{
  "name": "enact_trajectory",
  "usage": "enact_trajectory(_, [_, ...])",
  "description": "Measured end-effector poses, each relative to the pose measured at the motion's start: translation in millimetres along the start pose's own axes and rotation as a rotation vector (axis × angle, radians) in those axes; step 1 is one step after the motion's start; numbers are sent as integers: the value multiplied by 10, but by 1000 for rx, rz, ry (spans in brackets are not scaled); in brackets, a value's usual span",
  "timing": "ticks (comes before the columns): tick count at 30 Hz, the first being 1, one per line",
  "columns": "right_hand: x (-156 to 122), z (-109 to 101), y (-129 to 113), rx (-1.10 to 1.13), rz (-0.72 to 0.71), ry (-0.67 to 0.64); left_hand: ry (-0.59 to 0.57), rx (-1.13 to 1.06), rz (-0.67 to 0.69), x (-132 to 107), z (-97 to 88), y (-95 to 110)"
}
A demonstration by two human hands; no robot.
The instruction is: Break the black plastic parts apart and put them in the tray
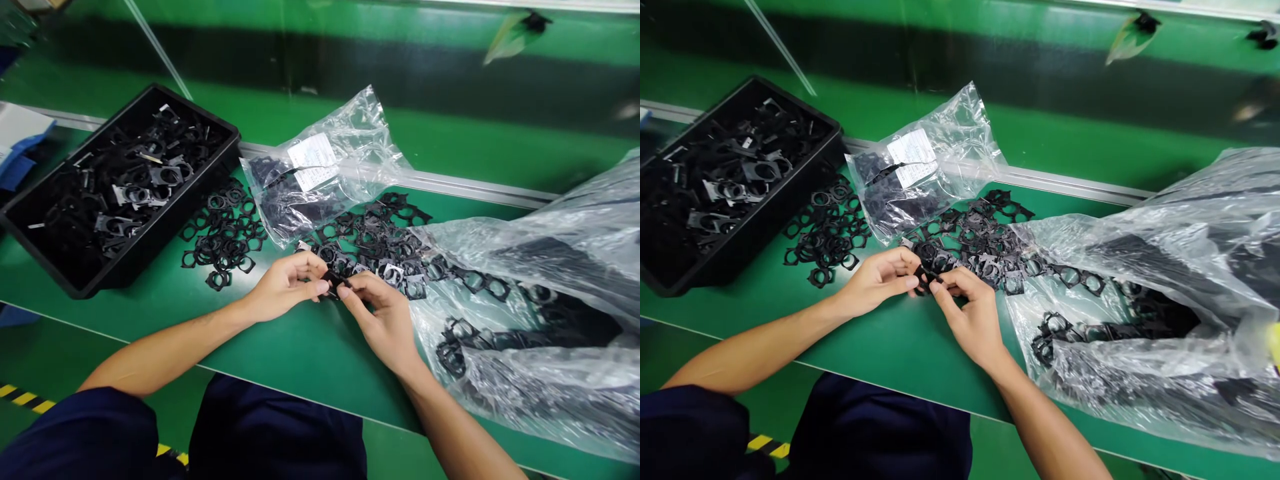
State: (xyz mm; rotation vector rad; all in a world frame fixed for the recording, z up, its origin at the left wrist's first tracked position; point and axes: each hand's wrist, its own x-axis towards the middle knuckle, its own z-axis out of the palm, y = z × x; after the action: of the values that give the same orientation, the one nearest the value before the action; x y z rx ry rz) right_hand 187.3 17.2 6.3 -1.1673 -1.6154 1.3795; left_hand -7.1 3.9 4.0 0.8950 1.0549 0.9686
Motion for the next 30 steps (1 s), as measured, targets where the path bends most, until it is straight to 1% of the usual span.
enact_trajectory(4, [-8, 5, -25, 14, -4, -15, 2, -55, -11, 12, -8, -3])
enact_trajectory(9, [-19, 3, -45, 67, 15, 17, -10, -138, -57, 24, -27, -34])
enact_trajectory(11, [-9, -13, -57, 131, 66, -29, -3, -129, -60, 22, -28, -37])
enact_trajectory(13, [6, -33, -76, 179, 122, -119, 8, -110, -57, 19, -28, -31])
enact_trajectory(14, [14, -43, -86, 186, 141, -158, 11, -104, -56, 18, -27, -27])
enact_trajectory(16, [27, -56, -106, 184, 151, -192, 16, -102, -58, 18, -28, -15])
enact_trajectory(22, [35, -51, -112, 148, 140, -186, 36, -98, -87, 39, -61, 11])
enact_trajectory(30, [27, -57, -112, 168, 158, -119, -21, -194, -147, 43, -49, -26])
